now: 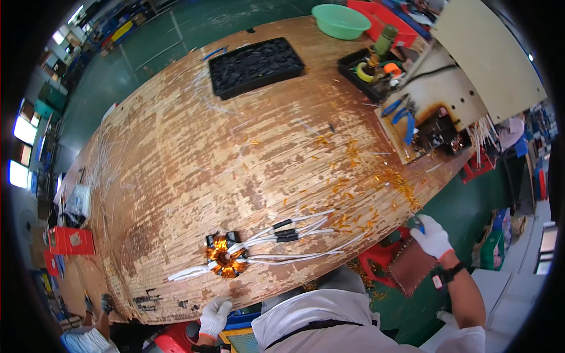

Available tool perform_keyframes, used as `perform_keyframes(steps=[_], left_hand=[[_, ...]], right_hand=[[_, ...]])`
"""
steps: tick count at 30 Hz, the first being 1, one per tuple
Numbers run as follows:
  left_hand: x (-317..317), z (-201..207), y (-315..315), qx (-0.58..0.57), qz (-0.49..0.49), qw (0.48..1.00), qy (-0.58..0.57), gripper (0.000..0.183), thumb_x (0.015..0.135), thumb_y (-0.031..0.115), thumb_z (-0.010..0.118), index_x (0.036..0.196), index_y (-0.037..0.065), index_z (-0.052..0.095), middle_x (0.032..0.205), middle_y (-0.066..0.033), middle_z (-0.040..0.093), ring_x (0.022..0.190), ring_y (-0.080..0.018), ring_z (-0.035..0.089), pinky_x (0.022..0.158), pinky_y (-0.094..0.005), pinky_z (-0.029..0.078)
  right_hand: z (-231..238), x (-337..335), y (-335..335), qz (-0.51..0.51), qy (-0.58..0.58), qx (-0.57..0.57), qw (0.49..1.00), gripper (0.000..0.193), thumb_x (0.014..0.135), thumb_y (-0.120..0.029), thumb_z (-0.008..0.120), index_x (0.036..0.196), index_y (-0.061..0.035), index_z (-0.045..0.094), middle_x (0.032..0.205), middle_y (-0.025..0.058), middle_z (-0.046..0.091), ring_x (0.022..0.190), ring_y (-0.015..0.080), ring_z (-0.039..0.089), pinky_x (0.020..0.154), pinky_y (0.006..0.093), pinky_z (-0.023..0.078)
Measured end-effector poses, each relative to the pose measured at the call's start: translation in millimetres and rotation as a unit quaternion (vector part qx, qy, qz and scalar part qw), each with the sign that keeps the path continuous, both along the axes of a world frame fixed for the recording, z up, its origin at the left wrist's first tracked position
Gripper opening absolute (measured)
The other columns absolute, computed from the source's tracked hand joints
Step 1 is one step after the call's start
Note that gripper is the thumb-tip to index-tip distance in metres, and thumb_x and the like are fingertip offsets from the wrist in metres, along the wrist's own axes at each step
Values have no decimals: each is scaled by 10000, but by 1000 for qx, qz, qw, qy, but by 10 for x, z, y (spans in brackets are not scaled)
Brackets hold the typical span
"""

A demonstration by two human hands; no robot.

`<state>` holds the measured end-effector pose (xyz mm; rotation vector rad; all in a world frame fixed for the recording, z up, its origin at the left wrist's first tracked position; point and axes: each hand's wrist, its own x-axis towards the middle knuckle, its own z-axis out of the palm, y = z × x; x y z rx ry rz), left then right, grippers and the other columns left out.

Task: Crimping copper terminals onto the ends of large electrical cables using a machine.

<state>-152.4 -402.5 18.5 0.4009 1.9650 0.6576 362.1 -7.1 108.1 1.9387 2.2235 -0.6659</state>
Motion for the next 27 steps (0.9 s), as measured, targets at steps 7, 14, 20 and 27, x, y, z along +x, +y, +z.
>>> perform_keyframes(steps=[7,14,20,27], left_hand=[[217,-51,-680,-14,145,989,-36,239,1006,180,639,1125,-12,718,914,-28,721,793,-92,642,753,-269,543],[903,187,-976,-44,266,961,-60,246,1007,189,667,1157,4,728,945,-16,724,815,-90,633,777,-263,530],[1210,32,-1090,-70,300,950,-59,287,1009,209,671,1204,4,719,1009,-40,753,892,-101,658,841,-269,533],[572,-90,-455,4,122,992,10,359,1035,304,626,1257,31,699,1045,-61,742,903,-116,672,848,-280,542]], right_hand=[[-719,-1747,493,258,-25,-2,966,418,922,-376,671,1203,-72,614,1111,194,657,1086,387,637,945,481,504],[-1192,-2620,1174,306,-55,91,946,421,892,-321,692,1234,-88,612,1121,188,648,1073,375,630,937,475,500],[-1215,-2724,1238,298,70,156,939,578,866,-252,732,1390,-101,542,1261,184,609,1195,397,574,1020,496,456],[-1072,-2396,343,358,142,69,920,408,895,-173,693,1266,-28,600,1167,207,629,1088,412,617,945,475,506]])
